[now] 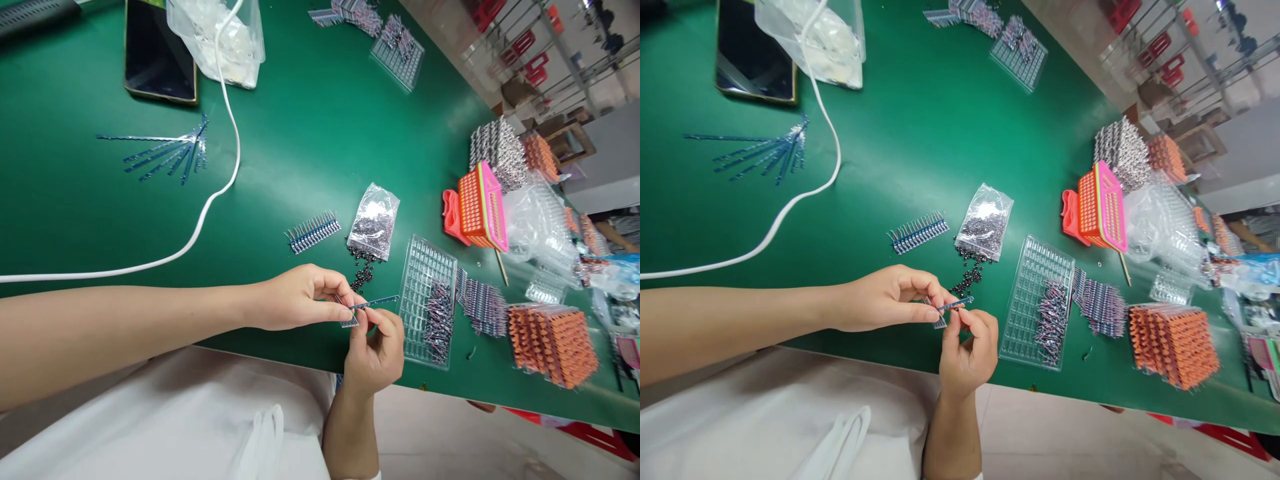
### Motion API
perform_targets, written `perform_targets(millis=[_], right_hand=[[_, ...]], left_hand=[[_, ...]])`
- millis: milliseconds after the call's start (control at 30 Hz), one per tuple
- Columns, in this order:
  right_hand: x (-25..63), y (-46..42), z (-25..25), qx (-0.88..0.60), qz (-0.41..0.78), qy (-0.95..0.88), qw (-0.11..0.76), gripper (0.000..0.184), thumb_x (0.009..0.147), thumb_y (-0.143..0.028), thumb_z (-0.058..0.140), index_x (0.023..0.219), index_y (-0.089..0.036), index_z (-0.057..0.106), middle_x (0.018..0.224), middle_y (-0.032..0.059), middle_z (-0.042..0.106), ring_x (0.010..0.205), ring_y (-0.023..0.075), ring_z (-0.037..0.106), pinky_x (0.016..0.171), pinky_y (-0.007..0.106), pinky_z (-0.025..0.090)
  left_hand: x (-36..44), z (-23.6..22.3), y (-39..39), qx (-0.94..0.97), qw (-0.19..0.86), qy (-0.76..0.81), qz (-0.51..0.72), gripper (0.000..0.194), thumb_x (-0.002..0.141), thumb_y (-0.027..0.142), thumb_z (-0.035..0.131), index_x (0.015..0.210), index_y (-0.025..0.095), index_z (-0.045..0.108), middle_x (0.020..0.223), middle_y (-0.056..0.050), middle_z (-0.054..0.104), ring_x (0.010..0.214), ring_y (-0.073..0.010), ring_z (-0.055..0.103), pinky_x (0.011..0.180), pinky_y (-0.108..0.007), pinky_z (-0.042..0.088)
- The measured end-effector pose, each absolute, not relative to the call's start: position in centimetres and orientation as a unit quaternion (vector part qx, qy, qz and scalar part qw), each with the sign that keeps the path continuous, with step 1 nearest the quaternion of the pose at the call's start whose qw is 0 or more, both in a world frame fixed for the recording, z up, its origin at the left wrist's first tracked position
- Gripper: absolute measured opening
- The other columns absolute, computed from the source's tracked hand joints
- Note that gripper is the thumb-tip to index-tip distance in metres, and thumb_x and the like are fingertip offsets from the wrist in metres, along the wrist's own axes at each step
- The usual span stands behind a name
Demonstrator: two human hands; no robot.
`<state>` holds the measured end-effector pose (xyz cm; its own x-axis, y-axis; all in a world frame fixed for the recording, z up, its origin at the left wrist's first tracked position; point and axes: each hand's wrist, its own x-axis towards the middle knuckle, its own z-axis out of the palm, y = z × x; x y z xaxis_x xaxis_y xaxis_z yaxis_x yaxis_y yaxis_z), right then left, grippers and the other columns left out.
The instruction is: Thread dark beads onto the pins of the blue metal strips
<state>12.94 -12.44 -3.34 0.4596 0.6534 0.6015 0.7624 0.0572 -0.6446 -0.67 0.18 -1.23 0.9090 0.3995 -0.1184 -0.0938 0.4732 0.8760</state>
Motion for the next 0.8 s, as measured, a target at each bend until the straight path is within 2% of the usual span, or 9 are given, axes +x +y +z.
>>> perform_targets(millis=[167, 333, 533, 800], right_hand=[[12.9, -12.5, -3.4, -0.695, -0.048, -0.514, 0.501, 0.01, 0.087, -0.014, 0.069, 0.094, -0.021, 0.065, 0.083, 0.0023, 0.064, 0.075, 0.0142, 0.064, 0.063, 0.028, 0.054], [13.0, -12.7, -3.6, -0.694, -0.038, -0.509, 0.507, 0.009, 0.088, -0.014, 0.067, 0.091, -0.021, 0.063, 0.081, 0.0013, 0.062, 0.075, 0.0139, 0.063, 0.063, 0.028, 0.053], [13.1, -12.8, -3.9, -0.699, -0.03, -0.508, 0.502, 0.008, 0.09, -0.016, 0.064, 0.095, -0.022, 0.062, 0.085, 0.0026, 0.062, 0.081, 0.0159, 0.065, 0.066, 0.03, 0.056], [13.2, -12.9, -3.9, -0.686, -0.1, -0.547, 0.468, 0.018, 0.088, -0.014, 0.069, 0.101, -0.025, 0.064, 0.088, 0.0016, 0.065, 0.077, 0.014, 0.064, 0.062, 0.028, 0.054]], left_hand=[[-0.8, -0.9, 0.3, 0.523, 0.825, 0.159, 0.145, 0.009, 0.087, 0.024, 0.07, 0.089, 0.017, 0.065, 0.114, -0.006, 0.075, 0.112, -0.0202, 0.069, 0.105, -0.041, 0.051], [-1.1, -0.4, 0.4, 0.582, 0.787, 0.146, 0.144, 0.007, 0.09, 0.023, 0.067, 0.091, 0.017, 0.065, 0.122, -0.009, 0.073, 0.118, -0.0205, 0.066, 0.105, -0.037, 0.051], [-1.1, -0.2, 0.3, 0.634, 0.744, 0.137, 0.162, 0.007, 0.09, 0.023, 0.065, 0.091, 0.016, 0.066, 0.118, -0.009, 0.075, 0.114, -0.0203, 0.068, 0.102, -0.035, 0.051], [-0.9, -0.7, 0.3, 0.527, 0.823, 0.148, 0.152, 0.007, 0.087, 0.023, 0.07, 0.088, 0.017, 0.066, 0.111, -0.008, 0.076, 0.113, -0.0197, 0.068, 0.104, -0.038, 0.051]])
